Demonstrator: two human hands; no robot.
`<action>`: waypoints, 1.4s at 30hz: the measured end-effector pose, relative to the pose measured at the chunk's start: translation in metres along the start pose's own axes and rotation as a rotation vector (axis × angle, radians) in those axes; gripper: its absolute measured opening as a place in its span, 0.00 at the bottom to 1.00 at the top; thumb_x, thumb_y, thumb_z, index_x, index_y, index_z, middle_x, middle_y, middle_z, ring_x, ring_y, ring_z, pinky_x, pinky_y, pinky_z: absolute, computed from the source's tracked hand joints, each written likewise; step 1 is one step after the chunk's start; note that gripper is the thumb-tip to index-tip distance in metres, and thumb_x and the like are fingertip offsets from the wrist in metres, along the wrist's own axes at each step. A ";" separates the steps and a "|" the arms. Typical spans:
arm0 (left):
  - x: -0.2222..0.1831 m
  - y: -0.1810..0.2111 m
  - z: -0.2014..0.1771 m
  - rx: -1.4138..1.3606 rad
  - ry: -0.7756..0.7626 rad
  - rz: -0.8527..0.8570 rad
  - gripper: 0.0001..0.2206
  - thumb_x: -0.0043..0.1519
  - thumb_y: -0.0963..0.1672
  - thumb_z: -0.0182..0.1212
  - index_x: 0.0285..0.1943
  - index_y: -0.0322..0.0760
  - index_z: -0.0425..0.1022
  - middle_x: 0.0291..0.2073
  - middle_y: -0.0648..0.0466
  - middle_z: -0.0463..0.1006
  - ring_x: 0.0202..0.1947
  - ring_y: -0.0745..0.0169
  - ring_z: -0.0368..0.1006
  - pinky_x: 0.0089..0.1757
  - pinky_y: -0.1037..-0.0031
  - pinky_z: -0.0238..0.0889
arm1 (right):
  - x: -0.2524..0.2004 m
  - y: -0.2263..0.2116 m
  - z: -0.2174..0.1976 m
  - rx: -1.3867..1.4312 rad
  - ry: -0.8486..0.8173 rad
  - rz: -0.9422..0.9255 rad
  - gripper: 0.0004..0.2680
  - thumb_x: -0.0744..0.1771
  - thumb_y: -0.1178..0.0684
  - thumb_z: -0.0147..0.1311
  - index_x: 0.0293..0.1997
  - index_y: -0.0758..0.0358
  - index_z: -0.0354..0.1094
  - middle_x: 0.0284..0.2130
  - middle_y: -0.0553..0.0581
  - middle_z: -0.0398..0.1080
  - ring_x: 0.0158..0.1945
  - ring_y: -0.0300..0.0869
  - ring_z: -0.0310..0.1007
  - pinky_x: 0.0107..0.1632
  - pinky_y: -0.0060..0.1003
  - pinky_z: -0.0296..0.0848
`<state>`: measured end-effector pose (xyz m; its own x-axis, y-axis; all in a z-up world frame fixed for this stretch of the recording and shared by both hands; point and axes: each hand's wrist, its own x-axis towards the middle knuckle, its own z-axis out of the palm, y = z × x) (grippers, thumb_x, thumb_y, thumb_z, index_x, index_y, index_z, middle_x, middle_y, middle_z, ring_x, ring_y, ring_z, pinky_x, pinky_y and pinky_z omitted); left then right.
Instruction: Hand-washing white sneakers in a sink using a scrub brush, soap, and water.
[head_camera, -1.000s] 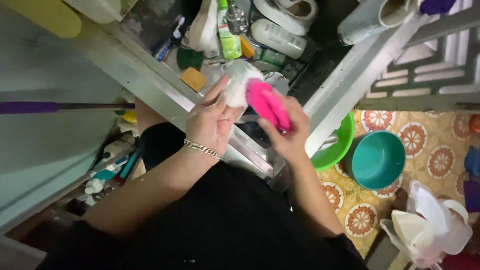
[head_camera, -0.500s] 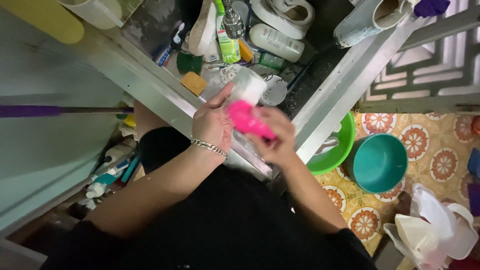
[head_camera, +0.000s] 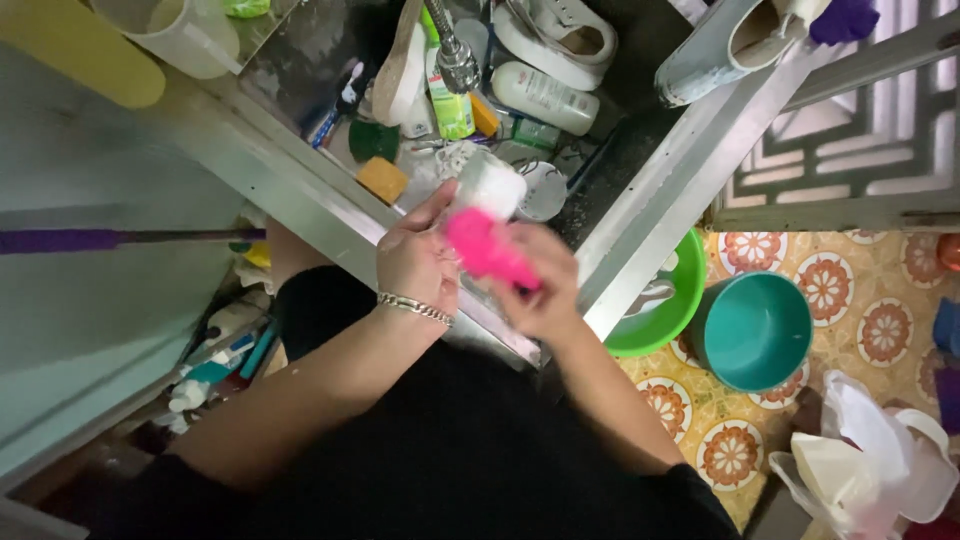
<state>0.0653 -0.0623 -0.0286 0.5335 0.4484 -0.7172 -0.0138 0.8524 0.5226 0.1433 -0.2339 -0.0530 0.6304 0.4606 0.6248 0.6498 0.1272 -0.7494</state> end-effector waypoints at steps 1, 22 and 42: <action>0.009 -0.006 -0.012 -0.003 0.028 -0.014 0.20 0.78 0.35 0.65 0.79 0.35 0.86 0.63 0.25 0.89 0.55 0.26 0.90 0.62 0.39 0.88 | -0.002 -0.017 0.010 0.048 -0.038 0.053 0.18 0.66 0.53 0.85 0.59 0.72 0.88 0.45 0.76 0.86 0.46 0.71 0.90 0.49 0.61 0.86; -0.032 0.022 0.014 0.052 -0.066 -0.018 0.22 0.79 0.36 0.60 0.82 0.37 0.85 0.73 0.29 0.86 0.42 0.70 0.69 0.71 0.42 0.82 | -0.023 0.075 -0.043 0.029 -0.008 -0.003 0.09 0.69 0.58 0.82 0.39 0.66 0.81 0.36 0.68 0.83 0.37 0.64 0.84 0.47 0.54 0.81; -0.040 0.014 0.003 0.007 -0.075 0.068 0.18 0.78 0.35 0.66 0.76 0.30 0.89 0.43 0.47 0.85 0.32 0.64 0.71 0.44 0.70 0.77 | -0.043 0.054 -0.008 0.015 -0.020 -0.001 0.13 0.67 0.52 0.86 0.47 0.69 0.86 0.45 0.73 0.87 0.49 0.73 0.90 0.55 0.66 0.86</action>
<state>0.0466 -0.0690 0.0086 0.5932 0.4833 -0.6438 -0.0458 0.8187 0.5724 0.1546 -0.2534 -0.1184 0.6209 0.4780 0.6214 0.6442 0.1406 -0.7518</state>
